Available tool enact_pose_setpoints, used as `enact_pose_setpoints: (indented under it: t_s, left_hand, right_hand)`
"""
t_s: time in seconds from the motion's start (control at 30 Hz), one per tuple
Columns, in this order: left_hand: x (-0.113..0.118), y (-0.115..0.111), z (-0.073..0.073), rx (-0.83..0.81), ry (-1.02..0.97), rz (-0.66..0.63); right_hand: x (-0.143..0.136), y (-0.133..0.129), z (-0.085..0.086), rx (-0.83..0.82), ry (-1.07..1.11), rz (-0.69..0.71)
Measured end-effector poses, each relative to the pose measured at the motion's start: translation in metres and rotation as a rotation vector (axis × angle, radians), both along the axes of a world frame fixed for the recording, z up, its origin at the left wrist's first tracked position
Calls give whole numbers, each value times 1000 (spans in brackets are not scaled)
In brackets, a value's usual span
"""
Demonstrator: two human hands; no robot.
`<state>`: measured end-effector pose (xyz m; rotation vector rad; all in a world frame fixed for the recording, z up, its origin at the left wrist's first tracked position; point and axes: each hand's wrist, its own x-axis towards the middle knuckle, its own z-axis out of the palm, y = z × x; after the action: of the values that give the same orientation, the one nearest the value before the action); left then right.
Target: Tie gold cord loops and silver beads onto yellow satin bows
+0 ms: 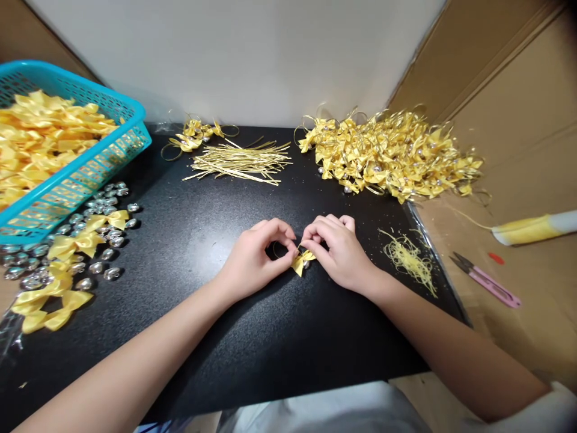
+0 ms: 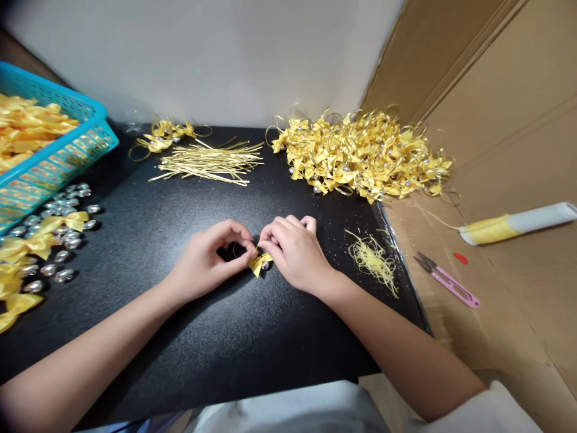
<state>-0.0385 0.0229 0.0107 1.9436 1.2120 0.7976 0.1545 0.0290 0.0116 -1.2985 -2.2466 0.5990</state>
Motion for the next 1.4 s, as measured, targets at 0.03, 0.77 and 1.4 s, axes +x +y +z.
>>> enact_pose_setpoints:
  t_s: [0.03,0.77,1.4]
  left_hand:
    - [0,0,-1,-9,0,-6]
    - [2,-5,-3,-161,-75,-64]
    - [5,-4,0,-40,104,-52]
  right_hand:
    - [0,0,0,0,0,-4]
    - [-5,5,-5,-20,-54,-89]
    - [3,1,5,44,-82,-145]
